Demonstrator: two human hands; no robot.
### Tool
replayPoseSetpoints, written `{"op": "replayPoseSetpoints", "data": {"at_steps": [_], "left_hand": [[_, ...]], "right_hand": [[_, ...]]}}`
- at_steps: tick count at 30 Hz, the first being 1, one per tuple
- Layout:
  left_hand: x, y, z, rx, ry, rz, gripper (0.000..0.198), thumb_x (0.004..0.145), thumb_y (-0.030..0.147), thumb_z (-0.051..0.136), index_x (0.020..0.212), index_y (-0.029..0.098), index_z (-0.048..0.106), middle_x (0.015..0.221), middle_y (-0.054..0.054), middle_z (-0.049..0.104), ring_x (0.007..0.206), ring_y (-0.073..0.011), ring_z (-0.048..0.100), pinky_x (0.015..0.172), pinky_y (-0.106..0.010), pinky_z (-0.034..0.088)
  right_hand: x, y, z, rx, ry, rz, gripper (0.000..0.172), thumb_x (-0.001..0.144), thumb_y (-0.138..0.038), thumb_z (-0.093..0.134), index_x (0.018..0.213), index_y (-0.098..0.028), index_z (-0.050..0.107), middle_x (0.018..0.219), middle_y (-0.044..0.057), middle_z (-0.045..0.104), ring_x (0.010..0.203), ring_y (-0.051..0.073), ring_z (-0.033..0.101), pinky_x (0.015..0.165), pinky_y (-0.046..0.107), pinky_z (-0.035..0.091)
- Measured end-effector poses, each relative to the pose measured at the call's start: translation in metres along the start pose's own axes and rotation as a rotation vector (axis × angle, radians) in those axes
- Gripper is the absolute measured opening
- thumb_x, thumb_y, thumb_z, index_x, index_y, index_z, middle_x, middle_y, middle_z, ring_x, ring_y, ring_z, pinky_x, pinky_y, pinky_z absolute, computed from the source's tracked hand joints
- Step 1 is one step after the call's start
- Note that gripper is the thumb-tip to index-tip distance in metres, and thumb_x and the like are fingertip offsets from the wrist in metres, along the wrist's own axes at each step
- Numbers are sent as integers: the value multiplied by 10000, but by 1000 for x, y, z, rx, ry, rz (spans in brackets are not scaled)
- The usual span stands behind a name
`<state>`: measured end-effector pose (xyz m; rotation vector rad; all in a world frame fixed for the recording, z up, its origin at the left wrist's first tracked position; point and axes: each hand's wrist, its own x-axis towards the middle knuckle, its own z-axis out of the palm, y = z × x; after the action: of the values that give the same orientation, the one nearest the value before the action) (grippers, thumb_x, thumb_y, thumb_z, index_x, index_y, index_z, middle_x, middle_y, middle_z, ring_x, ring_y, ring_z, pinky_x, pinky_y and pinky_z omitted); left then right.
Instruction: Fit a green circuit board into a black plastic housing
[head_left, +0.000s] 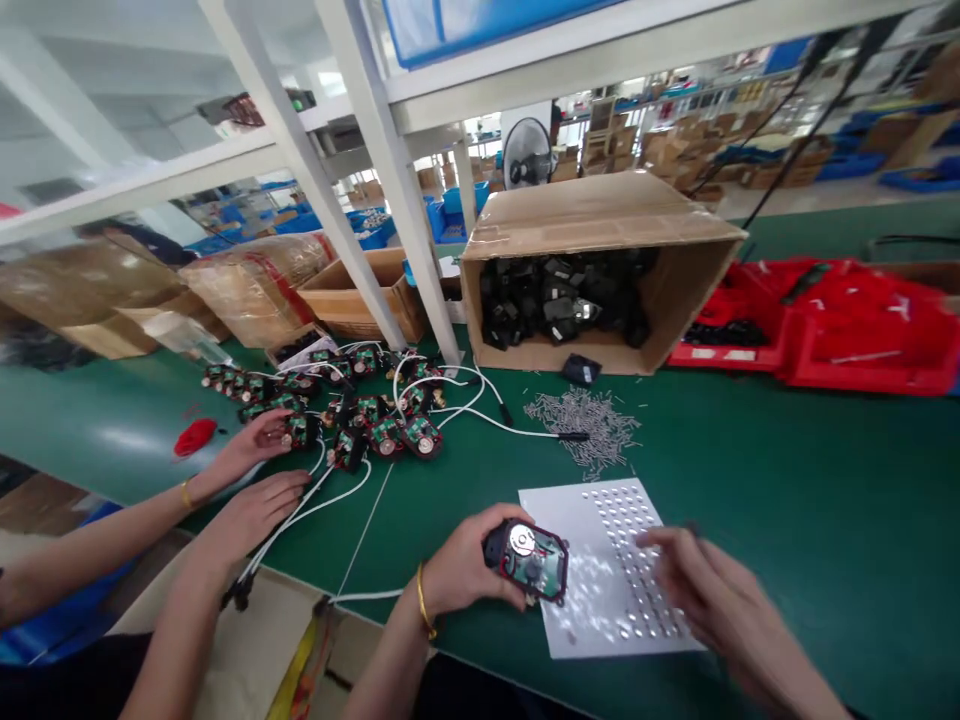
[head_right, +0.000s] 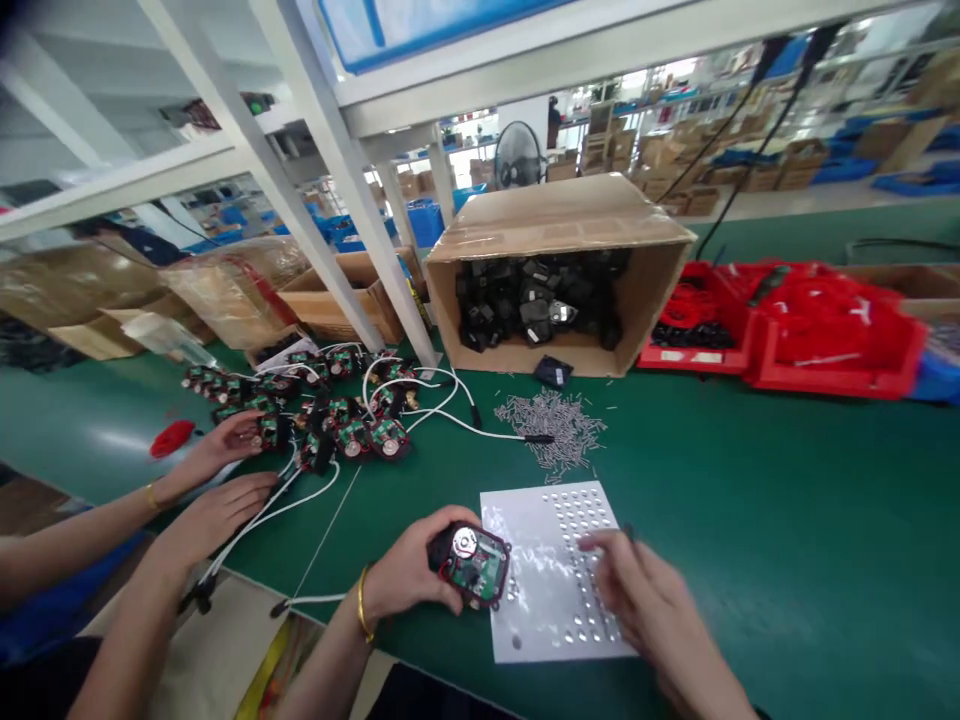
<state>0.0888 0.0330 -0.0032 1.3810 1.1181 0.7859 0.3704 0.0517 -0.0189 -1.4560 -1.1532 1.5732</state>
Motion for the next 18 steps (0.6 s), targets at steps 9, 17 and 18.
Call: {"op": "replayPoseSetpoints", "data": {"at_steps": [9,17,18], "left_hand": [[11,-19,28,195,358,69,531,734,326,672,1231,252,499,1204,-72,523,1085,-239,518,972,-395,381],[2,-39,66,198,481,39,862,703,345,702,1398,230,206,1431,-105,322,1307,-285,307,1097,-465,199],[4,-39,65,182,479,47,792,731,342,677,1386,241,242,1409,-95,352,1288,-268,339,1085,-440,235]], "right_hand": [[0,0,93,299,-106,-4,378,740,-489,630,942,-192,511,648,9,612,594,171,583,530,264,448],[-4,-6,88,-525,-26,-280,244,841,-445,510,807,-203,512,705,49,625,647,209,581,587,300,385],[-3,-8,86,-645,-19,-330,247,873,-427,463,775,-205,511,691,51,618,641,206,575,589,300,368]]}}
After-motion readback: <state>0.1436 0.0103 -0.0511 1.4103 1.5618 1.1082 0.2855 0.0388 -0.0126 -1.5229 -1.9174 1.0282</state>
